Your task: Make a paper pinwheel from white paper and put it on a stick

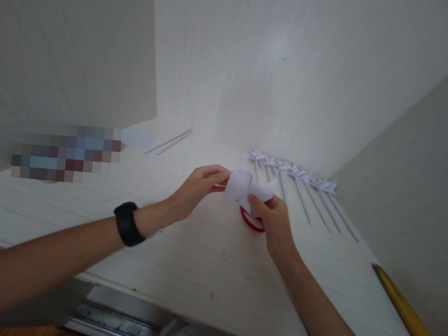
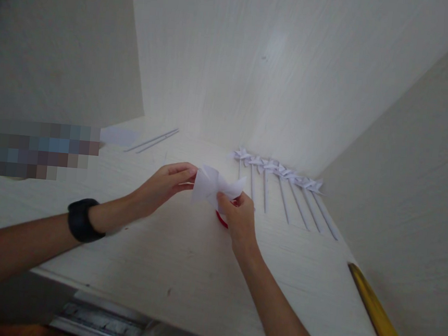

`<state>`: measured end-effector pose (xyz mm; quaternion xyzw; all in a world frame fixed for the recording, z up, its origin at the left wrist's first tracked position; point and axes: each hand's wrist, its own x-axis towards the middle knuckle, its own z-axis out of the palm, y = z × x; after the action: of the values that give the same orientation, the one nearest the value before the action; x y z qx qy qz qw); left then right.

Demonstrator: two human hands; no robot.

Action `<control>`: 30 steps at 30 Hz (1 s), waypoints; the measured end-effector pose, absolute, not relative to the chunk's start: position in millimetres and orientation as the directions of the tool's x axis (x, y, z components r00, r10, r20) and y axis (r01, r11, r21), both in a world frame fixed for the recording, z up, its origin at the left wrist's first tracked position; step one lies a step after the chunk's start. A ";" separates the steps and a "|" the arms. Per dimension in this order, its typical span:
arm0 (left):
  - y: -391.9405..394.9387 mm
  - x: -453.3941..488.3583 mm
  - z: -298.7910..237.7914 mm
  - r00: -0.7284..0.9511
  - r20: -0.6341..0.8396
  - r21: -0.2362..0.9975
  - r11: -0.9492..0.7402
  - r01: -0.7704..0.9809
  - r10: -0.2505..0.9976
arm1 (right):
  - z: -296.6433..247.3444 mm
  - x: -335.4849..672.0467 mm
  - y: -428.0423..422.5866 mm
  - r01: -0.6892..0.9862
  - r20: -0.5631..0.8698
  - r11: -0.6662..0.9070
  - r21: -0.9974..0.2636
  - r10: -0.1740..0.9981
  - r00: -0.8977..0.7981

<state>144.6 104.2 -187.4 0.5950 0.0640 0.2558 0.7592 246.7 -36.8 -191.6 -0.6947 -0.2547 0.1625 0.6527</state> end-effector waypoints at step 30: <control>96.3 145.7 -190.2 0.922 0.176 0.956 0.163 -0.244 0.346 | -187.2 231.7 -35.9 0.158 0.144 0.036 -0.987 0.644 0.752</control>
<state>145.7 96.3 -190.2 0.6172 0.0415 0.1937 0.7615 231.7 -35.9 -187.2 -0.6691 -0.2994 0.1856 0.6544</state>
